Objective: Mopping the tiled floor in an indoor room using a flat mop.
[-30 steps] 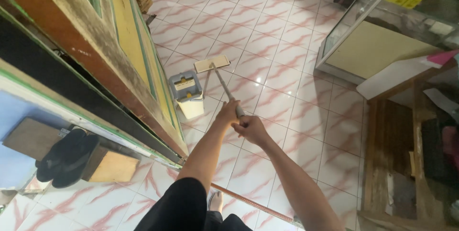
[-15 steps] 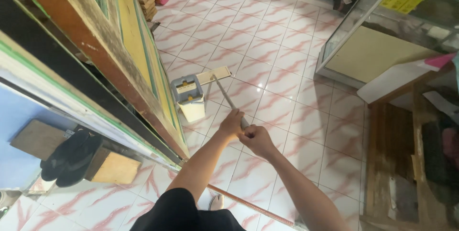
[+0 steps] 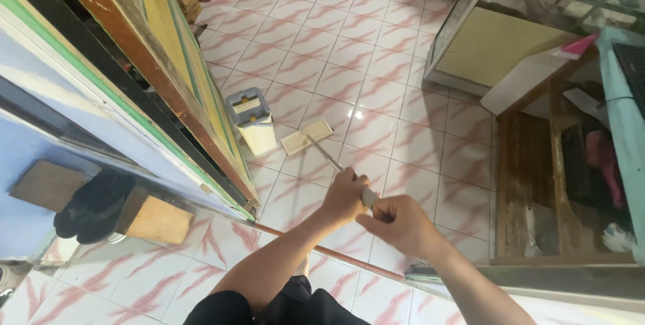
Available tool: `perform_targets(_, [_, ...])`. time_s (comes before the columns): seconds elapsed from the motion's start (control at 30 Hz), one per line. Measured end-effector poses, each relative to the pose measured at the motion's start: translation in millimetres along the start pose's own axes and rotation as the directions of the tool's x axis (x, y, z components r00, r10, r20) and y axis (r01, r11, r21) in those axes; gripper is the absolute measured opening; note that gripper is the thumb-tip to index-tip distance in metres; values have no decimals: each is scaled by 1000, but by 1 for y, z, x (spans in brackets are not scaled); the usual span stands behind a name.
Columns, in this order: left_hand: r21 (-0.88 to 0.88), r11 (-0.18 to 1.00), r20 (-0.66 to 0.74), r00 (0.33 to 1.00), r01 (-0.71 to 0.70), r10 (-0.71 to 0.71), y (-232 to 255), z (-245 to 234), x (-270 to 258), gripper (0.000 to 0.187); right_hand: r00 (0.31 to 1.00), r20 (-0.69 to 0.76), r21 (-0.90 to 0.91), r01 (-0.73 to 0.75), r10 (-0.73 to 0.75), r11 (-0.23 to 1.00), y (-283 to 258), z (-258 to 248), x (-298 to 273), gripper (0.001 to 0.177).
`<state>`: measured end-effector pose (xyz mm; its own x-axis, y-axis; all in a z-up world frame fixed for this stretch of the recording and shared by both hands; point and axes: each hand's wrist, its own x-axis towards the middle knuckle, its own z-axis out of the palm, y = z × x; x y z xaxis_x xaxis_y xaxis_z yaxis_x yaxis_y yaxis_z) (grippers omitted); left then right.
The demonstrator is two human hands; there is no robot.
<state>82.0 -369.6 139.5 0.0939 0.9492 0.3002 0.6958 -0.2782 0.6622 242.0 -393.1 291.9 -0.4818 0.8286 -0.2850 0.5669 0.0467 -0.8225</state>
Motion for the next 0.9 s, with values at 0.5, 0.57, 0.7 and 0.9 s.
perform_targets(0.5, [-92,996,104,995,13,-4,3,21,-15,26,994,-35,-144,99,-105,985,13,28,-24,49])
perform_targets(0.57, [-84,996,109,994,13,-4,-49,50,2,26,990,-50,-121,123,-130,985,28,40,8,47])
perform_targets(0.7, [-128,990,59,997,55,-48,-139,100,45,29,975,-118,-80,181,-190,980,55,56,79,30])
perform_targets(0.9, [-172,985,139,990,10,14,-261,162,97,33,969,-206,-40,128,-134,991,76,76,141,42])
